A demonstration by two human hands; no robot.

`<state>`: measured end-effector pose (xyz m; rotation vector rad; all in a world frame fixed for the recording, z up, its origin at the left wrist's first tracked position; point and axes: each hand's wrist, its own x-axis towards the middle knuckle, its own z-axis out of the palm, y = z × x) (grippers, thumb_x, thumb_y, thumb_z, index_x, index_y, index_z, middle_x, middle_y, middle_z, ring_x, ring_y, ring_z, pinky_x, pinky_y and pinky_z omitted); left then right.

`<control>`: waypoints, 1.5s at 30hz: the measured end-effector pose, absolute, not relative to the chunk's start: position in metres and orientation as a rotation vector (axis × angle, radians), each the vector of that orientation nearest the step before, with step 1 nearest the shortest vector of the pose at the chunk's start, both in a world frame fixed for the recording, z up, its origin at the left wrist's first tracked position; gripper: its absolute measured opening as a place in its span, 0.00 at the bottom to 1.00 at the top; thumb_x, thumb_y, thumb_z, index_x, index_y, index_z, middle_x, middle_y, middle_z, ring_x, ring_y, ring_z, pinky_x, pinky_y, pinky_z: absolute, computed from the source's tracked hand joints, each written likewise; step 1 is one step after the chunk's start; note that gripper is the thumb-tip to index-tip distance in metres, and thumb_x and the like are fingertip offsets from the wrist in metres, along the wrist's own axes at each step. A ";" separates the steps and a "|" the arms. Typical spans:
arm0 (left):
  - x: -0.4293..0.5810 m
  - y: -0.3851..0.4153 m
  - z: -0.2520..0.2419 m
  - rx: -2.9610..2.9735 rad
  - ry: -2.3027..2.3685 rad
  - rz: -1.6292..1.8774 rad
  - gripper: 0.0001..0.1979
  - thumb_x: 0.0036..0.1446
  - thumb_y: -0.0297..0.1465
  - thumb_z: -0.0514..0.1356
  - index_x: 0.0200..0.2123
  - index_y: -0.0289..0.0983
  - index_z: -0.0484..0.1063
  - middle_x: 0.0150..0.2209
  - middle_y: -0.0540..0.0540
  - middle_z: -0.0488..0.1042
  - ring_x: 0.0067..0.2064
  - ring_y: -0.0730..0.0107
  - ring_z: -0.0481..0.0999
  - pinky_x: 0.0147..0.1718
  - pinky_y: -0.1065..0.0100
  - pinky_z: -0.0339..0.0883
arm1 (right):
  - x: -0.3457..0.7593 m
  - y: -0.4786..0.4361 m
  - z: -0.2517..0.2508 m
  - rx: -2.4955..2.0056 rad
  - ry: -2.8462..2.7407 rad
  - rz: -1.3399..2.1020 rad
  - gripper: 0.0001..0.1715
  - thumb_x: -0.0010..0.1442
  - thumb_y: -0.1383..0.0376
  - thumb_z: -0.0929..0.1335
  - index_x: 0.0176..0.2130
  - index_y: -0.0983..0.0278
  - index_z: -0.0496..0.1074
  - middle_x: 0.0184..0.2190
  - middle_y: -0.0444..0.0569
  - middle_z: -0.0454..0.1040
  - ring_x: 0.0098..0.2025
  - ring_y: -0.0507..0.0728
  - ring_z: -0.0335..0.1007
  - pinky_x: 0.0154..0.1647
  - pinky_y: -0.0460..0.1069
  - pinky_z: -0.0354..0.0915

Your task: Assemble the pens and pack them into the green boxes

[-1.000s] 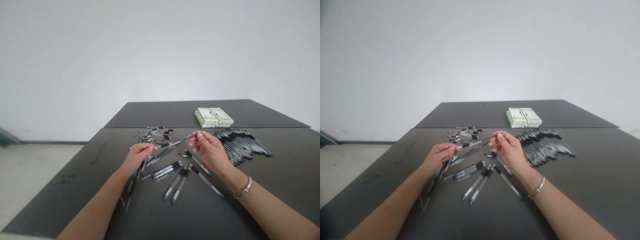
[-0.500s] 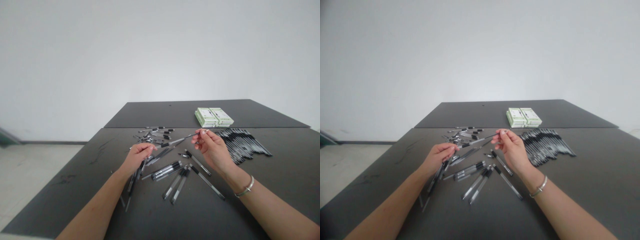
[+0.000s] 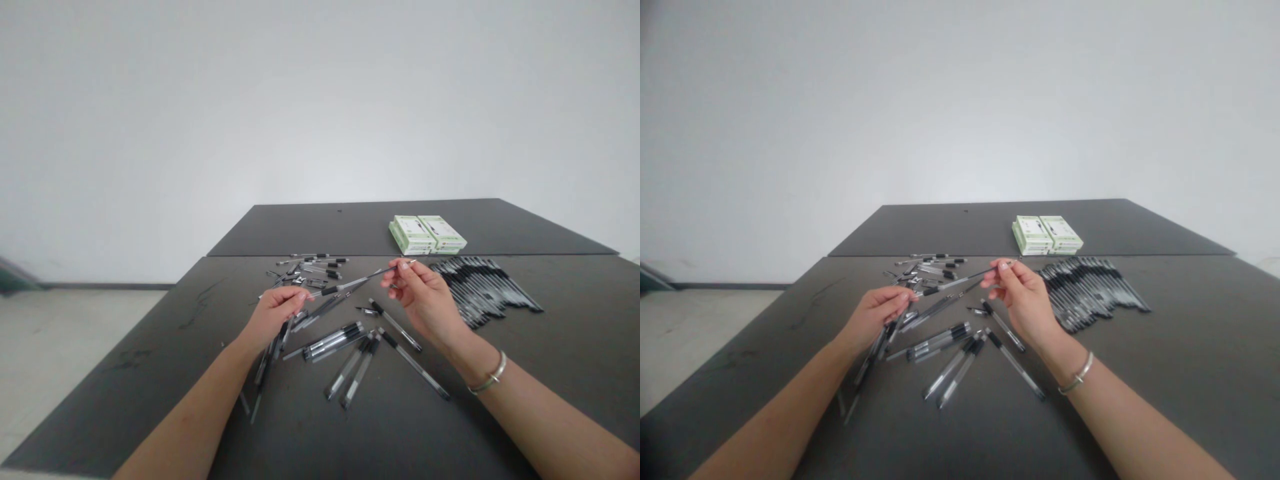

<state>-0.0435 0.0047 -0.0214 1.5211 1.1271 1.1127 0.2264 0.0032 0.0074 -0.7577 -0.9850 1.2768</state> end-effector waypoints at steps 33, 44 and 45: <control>-0.035 -0.003 -0.008 1.740 1.168 0.860 0.17 0.59 0.42 0.55 0.28 0.34 0.72 0.21 0.55 0.59 0.23 0.76 0.56 0.25 0.73 0.49 | 0.206 -0.006 -0.016 -0.823 -1.324 1.478 0.18 0.56 0.57 0.72 0.44 0.63 0.78 0.37 0.51 0.78 0.35 0.54 0.73 0.29 0.46 0.67; -0.043 0.007 -0.023 1.412 1.084 1.068 0.18 0.55 0.44 0.61 0.30 0.33 0.76 0.21 0.53 0.62 0.21 0.79 0.55 0.19 0.75 0.45 | 0.217 0.001 -0.005 -0.861 -1.050 1.386 0.11 0.49 0.62 0.74 0.35 0.64 0.77 0.31 0.47 0.75 0.29 0.51 0.69 0.26 0.45 0.62; -0.043 0.008 -0.024 1.356 1.066 1.092 0.18 0.55 0.44 0.62 0.32 0.33 0.77 0.22 0.53 0.63 0.21 0.80 0.55 0.19 0.75 0.44 | 0.217 0.003 -0.005 -0.873 -1.042 1.371 0.11 0.49 0.62 0.74 0.34 0.64 0.77 0.30 0.47 0.75 0.28 0.51 0.68 0.26 0.45 0.62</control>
